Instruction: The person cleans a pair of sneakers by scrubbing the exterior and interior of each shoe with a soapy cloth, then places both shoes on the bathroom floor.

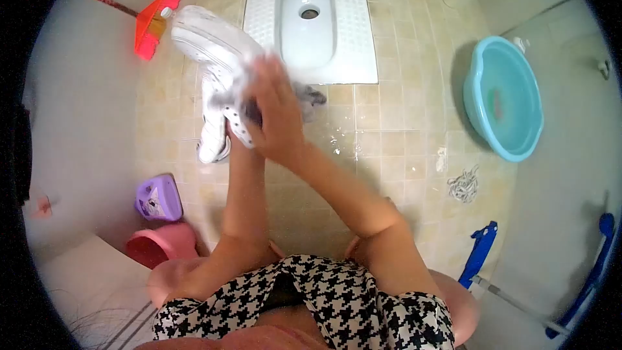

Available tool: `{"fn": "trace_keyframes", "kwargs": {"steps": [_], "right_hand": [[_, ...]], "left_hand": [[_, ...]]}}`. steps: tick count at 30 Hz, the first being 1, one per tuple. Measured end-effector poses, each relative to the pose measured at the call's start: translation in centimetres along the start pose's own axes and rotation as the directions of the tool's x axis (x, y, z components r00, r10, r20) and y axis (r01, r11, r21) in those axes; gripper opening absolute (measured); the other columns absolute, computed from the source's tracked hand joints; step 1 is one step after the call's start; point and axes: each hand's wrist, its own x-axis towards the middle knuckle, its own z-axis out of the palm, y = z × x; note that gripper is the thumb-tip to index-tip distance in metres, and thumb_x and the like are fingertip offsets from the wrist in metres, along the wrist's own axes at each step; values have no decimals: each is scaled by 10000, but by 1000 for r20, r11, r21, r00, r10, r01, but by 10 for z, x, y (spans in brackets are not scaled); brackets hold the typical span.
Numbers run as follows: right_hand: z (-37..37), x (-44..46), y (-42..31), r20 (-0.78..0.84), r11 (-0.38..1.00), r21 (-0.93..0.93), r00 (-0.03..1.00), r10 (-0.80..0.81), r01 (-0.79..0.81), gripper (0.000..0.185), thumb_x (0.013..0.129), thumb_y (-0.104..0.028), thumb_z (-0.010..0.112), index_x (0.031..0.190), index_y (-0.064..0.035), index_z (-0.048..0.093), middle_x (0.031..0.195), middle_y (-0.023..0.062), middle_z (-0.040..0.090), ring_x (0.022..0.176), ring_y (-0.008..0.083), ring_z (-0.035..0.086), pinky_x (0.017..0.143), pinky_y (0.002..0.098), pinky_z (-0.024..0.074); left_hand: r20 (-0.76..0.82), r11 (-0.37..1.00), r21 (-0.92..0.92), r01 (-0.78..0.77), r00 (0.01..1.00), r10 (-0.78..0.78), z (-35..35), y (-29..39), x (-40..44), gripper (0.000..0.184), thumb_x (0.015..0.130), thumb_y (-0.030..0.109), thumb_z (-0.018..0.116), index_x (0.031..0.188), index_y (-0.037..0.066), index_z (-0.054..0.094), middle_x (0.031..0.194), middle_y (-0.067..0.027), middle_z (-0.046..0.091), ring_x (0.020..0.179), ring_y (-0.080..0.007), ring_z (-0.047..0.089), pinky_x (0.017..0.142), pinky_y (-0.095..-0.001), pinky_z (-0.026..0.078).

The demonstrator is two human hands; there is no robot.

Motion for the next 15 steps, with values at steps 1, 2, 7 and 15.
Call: {"fn": "trace_keyframes", "kwargs": {"steps": [1, 2, 7, 15], "right_hand": [[-1, 12, 1, -62, 1000, -9, 998, 22, -23, 301, 729, -7, 568, 1015, -28, 479, 1287, 266, 433, 1225, 444, 383, 1027, 467, 292], [-2, 11, 0, -38, 999, -18, 998, 41, -42, 305, 728, -9, 568, 1019, -30, 477, 1291, 268, 430, 1224, 447, 383, 1021, 469, 297], [-1, -55, -13, 68, 1000, -2, 997, 27, -27, 279, 758, -79, 608, 996, -43, 467, 1316, 252, 417, 1234, 462, 363, 1021, 504, 281], [-6, 4, -2, -2, 998, -58, 1000, 5, -5, 191, 814, -56, 506, 998, -35, 461, 1289, 226, 449, 1221, 406, 407, 1020, 501, 280]], "left_hand": [[2, 1000, -3, -9, 1000, 9, 5, -4, 2, 464, 950, 354, 342, 1313, 65, 361, 1308, -101, 417, 1187, -233, 409, 1005, -363, 358], [-2, 1000, -18, -18, 1000, 18, 7, -4, 5, 464, 950, 356, 343, 1311, 65, 362, 1306, -101, 418, 1186, -234, 410, 1004, -364, 359], [3, 988, -141, -55, 998, 56, 2, 20, 7, 466, 948, 365, 344, 1304, 67, 371, 1298, -102, 425, 1179, -235, 417, 1000, -369, 364], [10, 965, -258, -49, 999, 53, -1, 29, -4, 469, 945, 381, 346, 1293, 69, 384, 1285, -104, 437, 1169, -238, 427, 994, -376, 371]]}}
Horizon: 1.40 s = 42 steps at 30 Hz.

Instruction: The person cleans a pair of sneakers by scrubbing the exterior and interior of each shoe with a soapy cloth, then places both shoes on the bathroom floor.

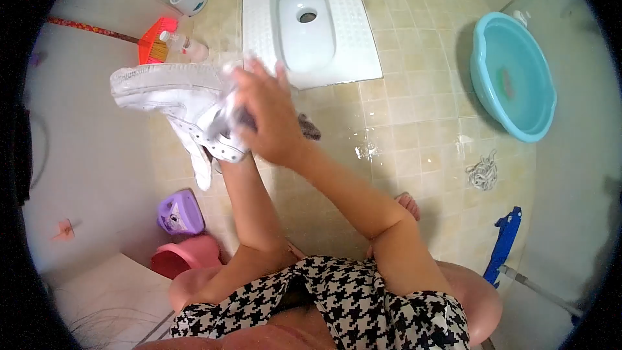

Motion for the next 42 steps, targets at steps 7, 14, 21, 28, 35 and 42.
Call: {"fn": "trace_keyframes", "kwargs": {"steps": [7, 14, 21, 28, 35, 42], "right_hand": [[27, -8, 33, -93, 337, 795, 448, 889, -504, 225, 900, -190, 429, 1073, -54, 472, 1019, 64, 581, 892, 169, 589, 774, 349, 499], [6, -35, 32, 371, -299, 929, 542, 754, -220, 531, 923, -545, 333, 1129, -81, 487, 1112, 95, 562, 1026, 230, 546, 904, 361, 455], [-74, -30, 44, -221, 408, 865, 508, 833, -292, 349, 923, -279, 490, 1151, -22, 427, 1118, 123, 536, 986, 206, 543, 876, 323, 447], [-115, 2, 24, -611, 848, 266, 600, 516, -459, 355, 797, -26, 585, 1112, 19, 427, 1022, 103, 568, 942, 156, 533, 852, 290, 430], [-118, 10, 32, -275, 760, -203, 781, 561, -618, 264, 726, -53, 596, 988, -56, 564, 935, 107, 637, 817, 216, 624, 746, 311, 481], [-75, -7, 46, 170, 938, -333, 972, 162, -98, 305, 639, -93, 678, 931, -110, 593, 1041, 76, 597, 1091, 318, 509, 955, 441, 381]], "left_hand": [[14, 998, -59, -15, 1000, 16, 6, 7, 4, 473, 942, 394, 348, 1284, 71, 396, 1274, -106, 447, 1160, -240, 436, 989, -383, 378], [-11, 993, -106, 48, 999, -49, 10, -4, 1, 477, 939, 408, 351, 1274, 73, 408, 1262, -107, 457, 1150, -242, 445, 983, -389, 385], [-39, 976, 217, 2, 999, 7, 110, -88, 2, 427, 959, 344, 356, 1286, 71, 393, 1279, -80, 453, 1167, -222, 445, 1003, -373, 376], [14, 897, -95, 432, 901, -433, 101, -136, -8, 434, 984, 293, 265, 1320, 33, 350, 1311, -105, 447, 1204, -259, 440, 1037, -388, 350], [-21, 728, 604, 325, 919, -393, 40, -170, -39, 293, 845, -1, 422, 1122, 20, 516, 1138, -108, 557, 1059, -240, 529, 889, -358, 442], [-145, 939, 102, 328, 939, -312, 45, -117, -24, 321, 951, 251, 371, 1190, 67, 478, 1187, -86, 528, 1076, -219, 530, 893, -353, 468]]}}
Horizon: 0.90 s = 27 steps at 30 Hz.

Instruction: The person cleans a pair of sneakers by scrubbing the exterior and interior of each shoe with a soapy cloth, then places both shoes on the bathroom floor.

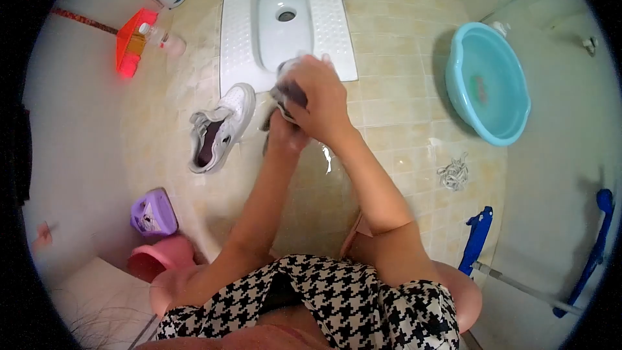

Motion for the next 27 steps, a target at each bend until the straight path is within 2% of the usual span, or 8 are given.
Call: {"fn": "trace_keyframes", "kwargs": {"steps": [4, 6, 9, 12, 16, 19, 21, 27], "right_hand": [[17, 2, -2, 114, 953, 184, 958, -263, 240, 332, 636, -195, 690, 941, -128, 579, 1080, 62, 572, 1158, 313, 464, 1002, 572, 280], [17, 27, -8, 214, 987, 45, 964, -159, 152, 275, 673, -234, 664, 917, -131, 590, 952, 58, 619, 1016, 287, 554, 980, 585, 295], [25, 61, -14, 330, 990, -136, 944, 20, 27, 187, 706, -241, 605, 843, -115, 601, 747, 63, 639, 737, 272, 600, 898, 490, 401], [39, 84, -29, 406, 960, -263, 891, 204, -99, 151, 689, -222, 603, 772, -98, 617, 697, 117, 640, 687, 299, 616, 747, 432, 464], [49, 81, -47, 259, 942, -287, 933, 249, -172, 141, 675, -207, 631, 744, -85, 614, 699, 102, 638, 713, 278, 615, 678, 393, 454], [56, 39, -37, -135, 979, 63, 974, -183, 193, 191, 695, -227, 662, 803, -80, 605, 860, 118, 643, 924, 301, 597, 837, 421, 433], [72, -1, -15, -213, 977, 95, 962, -168, 192, 245, 718, -255, 673, 865, -76, 591, 992, 148, 606, 1059, 356, 524, 942, 485, 349], [94, -24, -19, -337, 950, 289, 941, -15, 118, 318, 764, -272, 654, 984, -60, 565, 1159, 214, 534, 1202, 470, 397, 1034, 575, 208]], "left_hand": [[84, 987, -160, 9, 996, 4, -14, 30, 11, 322, 956, 264, 368, 1191, 74, 480, 1189, -81, 530, 1088, -216, 524, 906, -354, 463], [113, 972, -231, 35, 994, -9, -21, 38, 5, 323, 959, 271, 367, 1191, 78, 481, 1190, -79, 530, 1094, -215, 521, 913, -355, 460], [36, 974, 143, -174, 985, 171, -15, 43, -7, 306, 952, 259, 392, 1183, 84, 490, 1149, -51, 552, 1049, -196, 545, 887, -349, 470], [86, 995, -5, -101, 991, 101, -40, 49, 3, 291, 932, 225, 436, 1171, 69, 493, 1091, -48, 573, 989, -188, 567, 845, -334, 487], [-68, 998, -22, -57, 996, 55, -36, 61, 7, 265, 924, 207, 444, 1136, 59, 505, 1069, -55, 578, 962, -184, 571, 813, -326, 500], [-40, 982, -186, -37, 999, 30, -32, 76, -3, 259, 923, 206, 434, 1110, 50, 522, 1063, -64, 580, 951, -190, 573, 817, -333, 501], [201, 982, -159, -102, 971, 133, -52, 74, 1, 280, 907, 183, 453, 1131, 26, 512, 1095, -76, 567, 979, -188, 563, 861, -339, 485], [143, 938, 126, -324, 941, 306, -44, 71, -6, 347, 910, 197, 460, 1216, 33, 473, 1160, -93, 545, 1050, -190, 541, 901, -335, 468]]}}
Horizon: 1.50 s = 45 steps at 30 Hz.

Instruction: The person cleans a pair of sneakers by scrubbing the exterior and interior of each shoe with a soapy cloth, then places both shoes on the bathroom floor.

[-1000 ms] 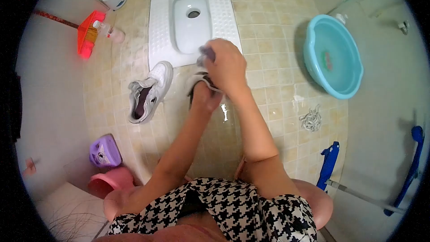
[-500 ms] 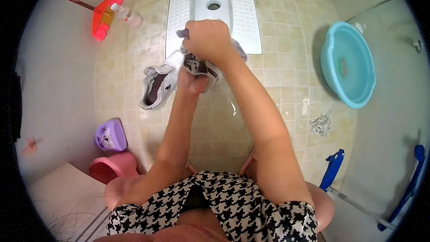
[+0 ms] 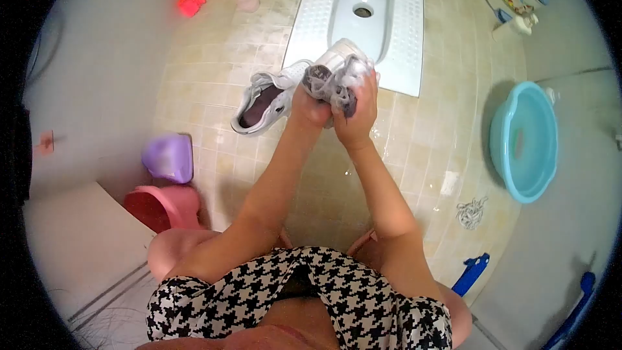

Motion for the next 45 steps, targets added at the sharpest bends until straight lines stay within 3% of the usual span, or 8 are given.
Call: {"fn": "trace_keyframes", "kwargs": {"steps": [11, 14, 21, 25, 32, 37, 41, 45], "right_hand": [[22, -14, 4, 134, 1000, 6, 991, -5, 5, 398, 834, -233, 583, 1149, 1, 516, 1271, 233, 464, 1259, 405, 365, 1060, 476, 234], [22, -72, 17, 187, 942, 36, 928, 321, -333, 489, 882, -218, 503, 1275, 52, 393, 1368, 245, 355, 1297, 392, 306, 1071, 428, 226], [52, 12, -20, 338, 998, 46, 940, -50, 37, 518, 742, -170, 585, 1228, -34, 470, 1279, 210, 446, 1256, 384, 366, 1058, 458, 256], [59, 23, -4, 417, 982, 28, 891, -180, 185, 485, 765, -111, 559, 1238, -50, 466, 1322, 199, 415, 1269, 396, 343, 1067, 440, 251], [29, -74, 43, 97, 894, 171, 910, 404, -415, 526, 770, -37, 529, 1288, -78, 446, 1364, 182, 386, 1289, 372, 323, 1057, 412, 284], [42, 1, 0, 286, 995, 44, 955, 77, -94, 451, 777, -85, 543, 1222, -44, 480, 1381, 194, 353, 1303, 379, 289, 1048, 424, 290], [42, 17, -2, 260, 998, -69, 965, 28, -10, 395, 788, -140, 560, 1170, -50, 511, 1294, 190, 455, 1224, 362, 408, 1009, 435, 332], [24, -59, 57, 80, 935, -38, 932, 355, -353, 388, 795, -127, 516, 1175, -47, 503, 1167, 187, 555, 1096, 362, 516, 933, 429, 403]], "left_hand": [[-212, 908, -418, 12, 971, -111, -30, 10, 7, 383, 904, 340, 468, 1098, 18, 539, 1038, -83, 591, 963, -215, 577, 815, -339, 498], [282, 420, 782, -460, 863, 420, -41, 35, -2, 721, 716, 540, 648, 1116, -43, 505, 1009, -93, 605, 956, -210, 581, 826, -325, 474], [-357, 973, -231, -18, 932, -68, -30, 41, -1, 377, 962, 250, 329, 1241, 27, 451, 1208, -119, 517, 1072, -242, 529, 921, -370, 445], [229, 820, -571, 43, 967, 109, -68, 33, 3, 399, 977, 267, 313, 1288, 29, 390, 1295, -106, 435, 1196, -239, 423, 1016, -346, 351], [-86, 791, 532, -300, 911, 404, -81, 25, -3, 397, 872, 279, 466, 1183, 32, 467, 1097, -92, 543, 968, -240, 550, 765, -341, 493], [-140, 738, -673, 41, 973, -182, -91, 36, -4, 507, 925, 335, 401, 1290, -17, 388, 1281, -161, 466, 1158, -299, 466, 977, -415, 399], [313, 478, 740, -474, 871, 380, -48, 33, -7, 495, 916, 325, 402, 1284, -8, 406, 1294, -161, 458, 1146, -310, 480, 978, -407, 402], [-28, 817, 495, -294, 935, 353, -70, 29, -8, 450, 918, 313, 411, 1262, 26, 446, 1287, -94, 480, 1132, -250, 493, 974, -363, 400]]}}
